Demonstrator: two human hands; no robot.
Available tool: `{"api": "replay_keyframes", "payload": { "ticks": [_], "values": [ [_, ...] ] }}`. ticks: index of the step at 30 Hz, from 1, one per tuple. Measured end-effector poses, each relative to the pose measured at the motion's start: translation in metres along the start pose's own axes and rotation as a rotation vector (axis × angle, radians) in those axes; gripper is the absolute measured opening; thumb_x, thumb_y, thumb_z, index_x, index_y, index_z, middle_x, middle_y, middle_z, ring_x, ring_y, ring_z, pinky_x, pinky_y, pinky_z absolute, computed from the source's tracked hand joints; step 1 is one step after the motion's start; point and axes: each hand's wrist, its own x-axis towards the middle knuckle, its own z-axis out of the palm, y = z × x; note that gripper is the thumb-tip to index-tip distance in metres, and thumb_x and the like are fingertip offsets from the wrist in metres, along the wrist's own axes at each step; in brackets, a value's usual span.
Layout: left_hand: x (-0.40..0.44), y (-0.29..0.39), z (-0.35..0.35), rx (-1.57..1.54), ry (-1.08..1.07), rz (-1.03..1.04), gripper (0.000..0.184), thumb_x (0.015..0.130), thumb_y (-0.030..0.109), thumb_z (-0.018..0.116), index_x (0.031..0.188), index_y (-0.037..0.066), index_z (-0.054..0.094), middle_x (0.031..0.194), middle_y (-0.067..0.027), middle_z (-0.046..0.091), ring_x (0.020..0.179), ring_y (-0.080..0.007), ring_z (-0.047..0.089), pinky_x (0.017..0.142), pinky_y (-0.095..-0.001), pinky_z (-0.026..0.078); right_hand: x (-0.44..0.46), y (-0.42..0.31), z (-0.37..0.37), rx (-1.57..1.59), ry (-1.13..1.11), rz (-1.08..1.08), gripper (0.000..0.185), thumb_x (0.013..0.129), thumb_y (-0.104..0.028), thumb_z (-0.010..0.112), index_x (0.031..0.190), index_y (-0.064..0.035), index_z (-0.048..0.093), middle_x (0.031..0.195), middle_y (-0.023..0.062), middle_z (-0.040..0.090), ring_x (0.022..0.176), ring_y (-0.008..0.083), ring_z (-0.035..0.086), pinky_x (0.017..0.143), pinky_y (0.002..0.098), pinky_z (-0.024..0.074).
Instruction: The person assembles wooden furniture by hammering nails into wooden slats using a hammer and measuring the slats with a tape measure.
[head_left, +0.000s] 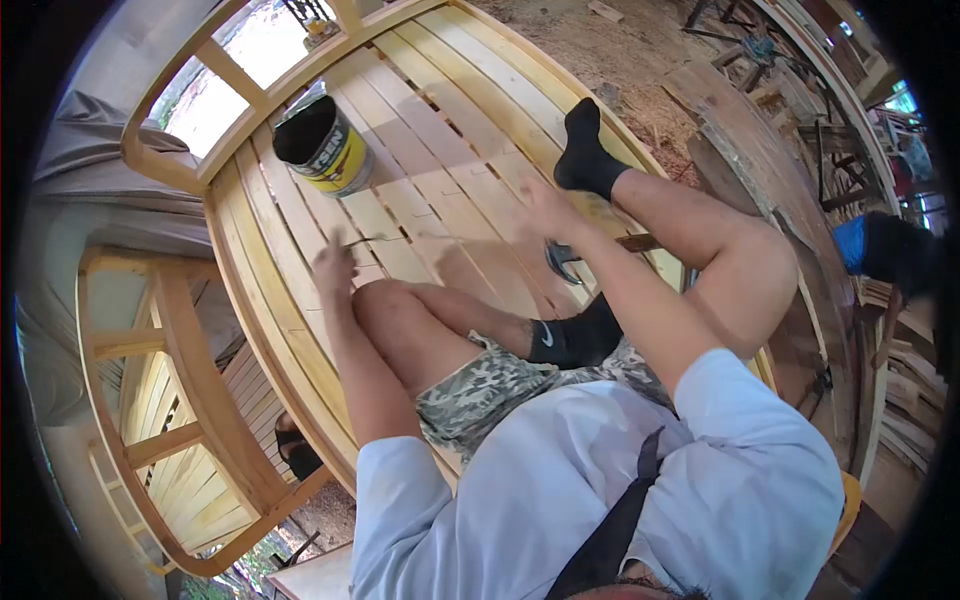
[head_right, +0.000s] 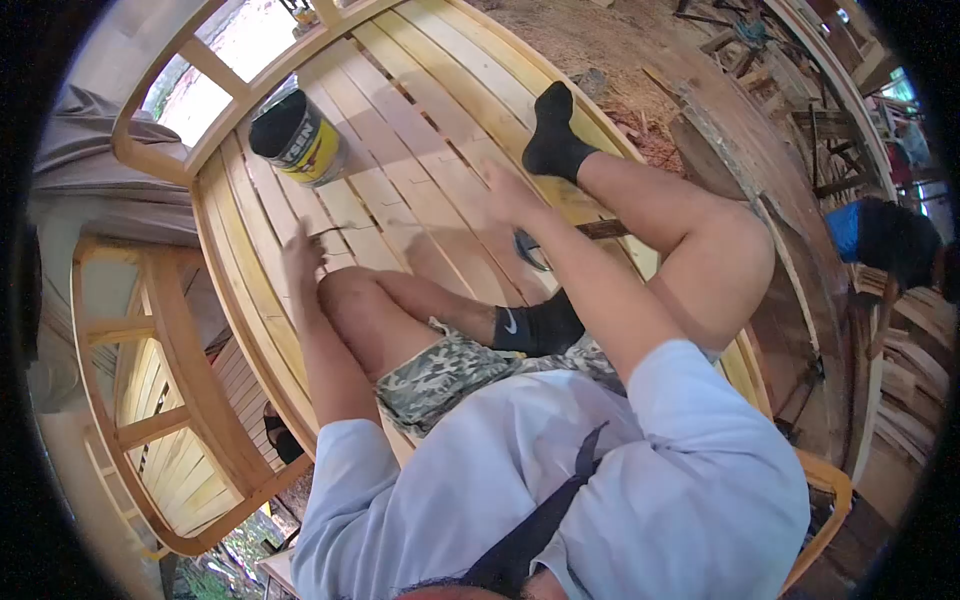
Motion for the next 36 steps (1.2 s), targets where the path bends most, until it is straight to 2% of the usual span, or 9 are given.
{"api": "replay_keyframes", "payload": {
  "ticks": [3,5,7,9,17,22,28,30,36],
  "values": [
    [-0.05,-0.027,-0.039,-0.447,0.389,0.073,0.037,0.099,0.029,0.06,0.097,-0.008,0.068,0.075,-0.0081,0.064,0.066,-0.0135,0.061,0.056,-0.0285,0.048,0.052,0.021,-0.027,-0.115,0.154,0.061,0.075,0.083,-0.032,0.067,0.144,0.003,0.04,0.131,0.0282,0.057,0.125,0.0389,0.054,0.105,0.0431,0.0435],
    [-0.085,-0.09,-0.063,0.123,0.683,0.177,0.051,0.099,0.041,0.058,0.086,-0.008,0.066,0.072,-0.0129,0.064,0.067,-0.023,0.059,0.061,-0.0374,0.046,0.08,0.035,-0.053,-0.358,0.192,0.163,0.069,0.082,-0.031,0.065,0.139,0.0019,0.046,0.132,0.0278,0.057,0.124,0.0416,0.054,0.106,0.0455,0.0428],
    [-0.147,-0.138,-0.074,0.597,0.736,0.107,0.053,0.095,0.042,0.062,0.083,-0.01,0.065,0.081,-0.0246,0.063,0.077,-0.0392,0.06,0.072,-0.048,0.048,0.105,0.074,-0.074,-0.574,0.148,0.256,0.054,0.085,-0.025,0.06,0.133,-0.0019,0.054,0.131,0.0254,0.057,0.125,0.041,0.053,0.106,0.0499,0.0429],
    [-0.205,-0.206,-0.089,0.873,0.784,0.153,0.052,0.092,0.039,0.065,0.078,-0.01,0.063,0.088,-0.0257,0.063,0.081,-0.0433,0.06,0.073,-0.0525,0.048,0.115,0.092,-0.098,-0.673,0.014,0.434,0.051,0.088,-0.023,0.056,0.136,-0.0045,0.054,0.144,0.0191,0.049,0.135,0.0409,0.043,0.111,0.0548,0.0356],
    [-0.252,-0.22,-0.067,1.195,0.952,-0.256,0.053,0.089,0.044,0.062,0.073,-0.006,0.068,0.098,-0.0203,0.064,0.093,-0.0387,0.06,0.078,-0.0507,0.049,0.157,0.148,-0.112,-0.806,-0.002,0.428,0.048,0.091,-0.015,0.049,0.138,-0.0074,0.051,0.149,0.0126,0.043,0.137,0.041,0.039,0.112,0.0575,0.0317],
    [-0.252,-0.23,-0.072,1.203,0.984,-0.25,0.055,0.091,0.049,0.058,0.077,-0.003,0.072,0.103,-0.0175,0.066,0.096,-0.0364,0.06,0.082,-0.0508,0.049,0.136,0.117,-0.098,-0.771,0.093,0.271,0.044,0.089,-0.012,0.05,0.133,-0.0054,0.051,0.145,0.0134,0.046,0.133,0.0396,0.043,0.11,0.0563,0.0344],
    [-0.252,-0.228,-0.07,1.181,0.969,-0.222,0.055,0.091,0.047,0.058,0.077,-0.004,0.072,0.103,-0.0168,0.067,0.098,-0.0352,0.06,0.083,-0.0502,0.049,0.121,0.1,-0.074,-0.871,-0.155,0.315,0.051,0.086,-0.011,0.054,0.137,-0.0097,0.048,0.149,0.0136,0.043,0.133,0.0386,0.041,0.11,0.0557,0.0341],
    [-0.251,-0.231,-0.069,1.182,1.013,-0.257,0.052,0.09,0.044,0.06,0.077,-0.004,0.071,0.101,-0.0172,0.067,0.097,-0.0353,0.061,0.082,-0.0493,0.049,0.115,0.117,-0.054,-0.779,-0.005,-0.093,0.054,0.085,-0.008,0.053,0.139,-0.0063,0.046,0.151,0.0137,0.04,0.135,0.0373,0.039,0.111,0.0543,0.0348],
    [-0.25,-0.228,-0.068,1.21,1.041,-0.122,0.045,0.088,0.038,0.062,0.076,-0.005,0.07,0.095,-0.0177,0.066,0.093,-0.0358,0.061,0.077,-0.0505,0.05,0.094,0.086,-0.014,-0.804,-0.08,0.014,0.055,0.086,-0.009,0.052,0.141,-0.0044,0.044,0.155,0.012,0.031,0.139,0.0414,0.033,0.113,0.0595,0.0303]
  ]
}}
